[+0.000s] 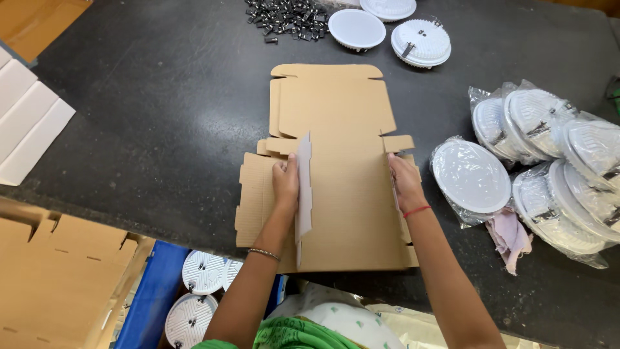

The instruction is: The person folds flat cardboard cartons into open boxes on a workbench, inserts white cardboard divider pieces into the box corners, places a plastic-wrapped round LED panel light inside, closes the box, and stacks finished boxes on the table. The cycle is repeated with additional cartons.

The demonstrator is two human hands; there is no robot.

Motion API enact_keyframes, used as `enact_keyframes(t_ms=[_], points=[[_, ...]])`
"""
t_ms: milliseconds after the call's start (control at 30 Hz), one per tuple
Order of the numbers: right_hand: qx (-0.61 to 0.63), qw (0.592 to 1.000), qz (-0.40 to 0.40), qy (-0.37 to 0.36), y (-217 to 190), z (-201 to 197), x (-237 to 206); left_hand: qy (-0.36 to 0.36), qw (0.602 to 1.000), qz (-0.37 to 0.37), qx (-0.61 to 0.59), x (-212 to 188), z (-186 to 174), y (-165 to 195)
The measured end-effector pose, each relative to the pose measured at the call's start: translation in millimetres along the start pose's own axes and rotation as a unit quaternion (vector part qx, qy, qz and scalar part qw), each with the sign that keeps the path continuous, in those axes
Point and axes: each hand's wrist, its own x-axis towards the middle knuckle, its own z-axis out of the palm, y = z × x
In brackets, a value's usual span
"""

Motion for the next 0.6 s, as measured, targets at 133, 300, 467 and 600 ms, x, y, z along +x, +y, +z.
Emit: enact_keyframes(t_ms=[133, 300, 467, 600], points=[[-0.047, 0.998, -0.025, 0.046, 5.4, 8.0, -17.4, -0.057, 0.991, 0.058, -0.108, -5.0, 2.7, 5.1], [-0.269, 0.937, -0.184, 0.125, 20.3, 36.5, -41.6, 0.034, 0.919, 0.238, 0.312, -32.0, 4.5, 18.1], [-0.608, 0.741, -0.235, 0.164, 22.9, 56.2, -51.1, -0.033, 0.815, 0.285, 0.503, -46.7, 8.2, 28.3], [-0.685, 0.682, -0.219, 0.131, 19.7, 69.1, -56.1, -0.059, 0.755, 0.356, 0.548, -49.0, 8.7, 33.9]])
